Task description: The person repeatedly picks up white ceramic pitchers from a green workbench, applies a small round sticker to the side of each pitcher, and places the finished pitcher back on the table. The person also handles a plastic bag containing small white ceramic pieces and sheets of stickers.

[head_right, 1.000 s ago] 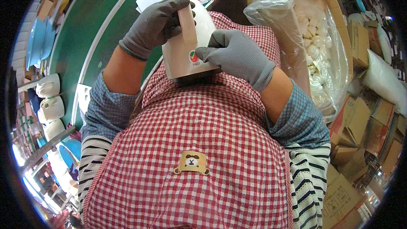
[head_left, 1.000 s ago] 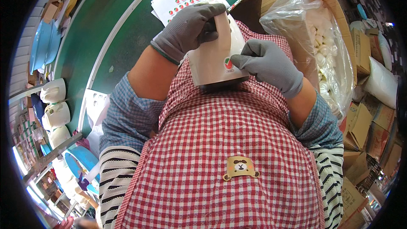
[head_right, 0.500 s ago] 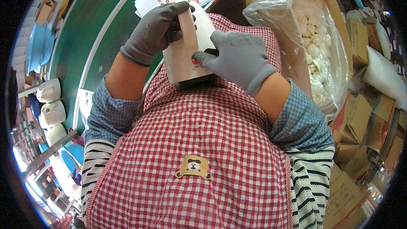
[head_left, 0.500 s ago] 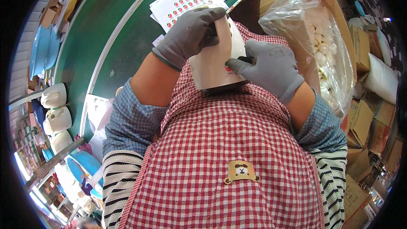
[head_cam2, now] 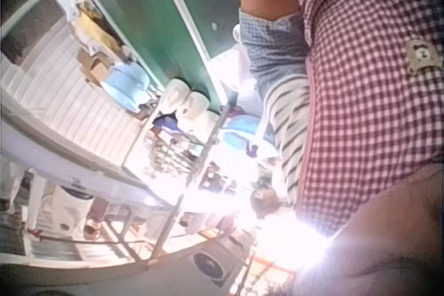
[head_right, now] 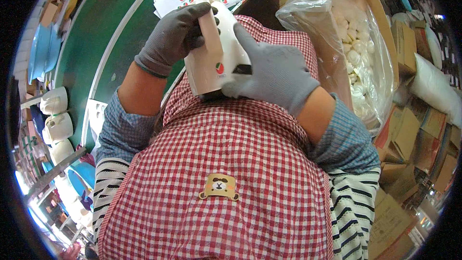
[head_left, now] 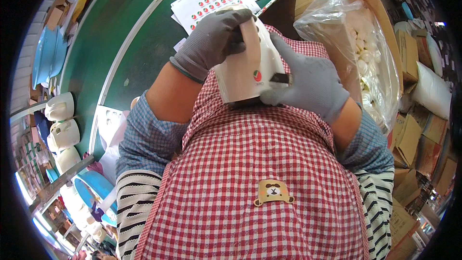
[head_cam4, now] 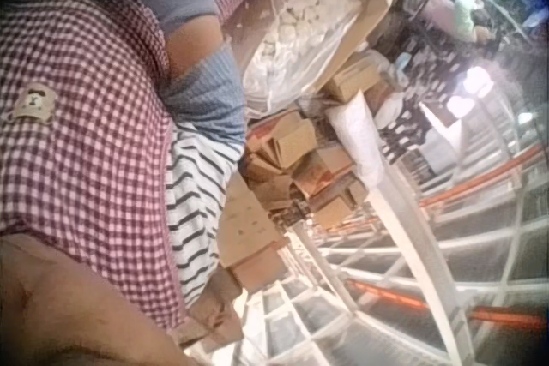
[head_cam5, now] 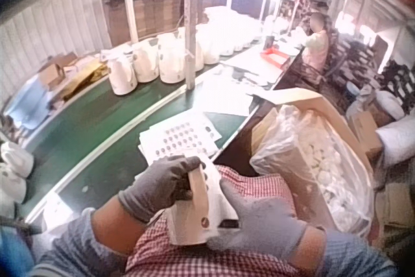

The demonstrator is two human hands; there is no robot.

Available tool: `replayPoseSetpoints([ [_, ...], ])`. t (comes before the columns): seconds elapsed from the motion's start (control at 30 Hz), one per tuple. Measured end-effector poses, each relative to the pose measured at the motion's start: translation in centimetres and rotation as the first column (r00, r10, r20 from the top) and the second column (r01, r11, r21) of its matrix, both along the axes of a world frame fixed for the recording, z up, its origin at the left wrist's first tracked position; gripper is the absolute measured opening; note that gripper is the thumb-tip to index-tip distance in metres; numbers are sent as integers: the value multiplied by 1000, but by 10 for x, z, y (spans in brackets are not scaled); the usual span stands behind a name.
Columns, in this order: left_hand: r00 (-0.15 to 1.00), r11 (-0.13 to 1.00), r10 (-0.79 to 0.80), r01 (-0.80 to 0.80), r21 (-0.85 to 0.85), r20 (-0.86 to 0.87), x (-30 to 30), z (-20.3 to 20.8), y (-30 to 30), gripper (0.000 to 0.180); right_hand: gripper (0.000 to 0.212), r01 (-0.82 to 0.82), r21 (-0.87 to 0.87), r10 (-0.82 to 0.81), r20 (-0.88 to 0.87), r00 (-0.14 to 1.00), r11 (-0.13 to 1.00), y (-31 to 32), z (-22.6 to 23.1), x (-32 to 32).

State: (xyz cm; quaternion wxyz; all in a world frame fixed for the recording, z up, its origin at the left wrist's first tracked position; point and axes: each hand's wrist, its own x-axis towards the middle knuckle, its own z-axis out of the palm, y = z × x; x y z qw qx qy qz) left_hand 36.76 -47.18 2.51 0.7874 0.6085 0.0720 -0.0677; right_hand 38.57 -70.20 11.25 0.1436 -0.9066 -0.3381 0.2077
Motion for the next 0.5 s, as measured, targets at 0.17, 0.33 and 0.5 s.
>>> replayPoseSetpoints([
  [0.17, 963, 907, 139, -217, -360, -230, -22, 18, 25, 33, 74, 126, 389, -171, 83, 982, 912, -2, -37, 65],
  [0.33, 882, 841, 406, -463, -279, -239, -52, 41, 75, 29, 58, 112, -113, -123, -97, 988, 987, 96, -94, 125],
  [0.5, 885, 882, 464, -466, 74, 44, -36, 41, 143, 32, 73, -67, 87, 66, 16, 998, 994, 188, -133, 140],
])
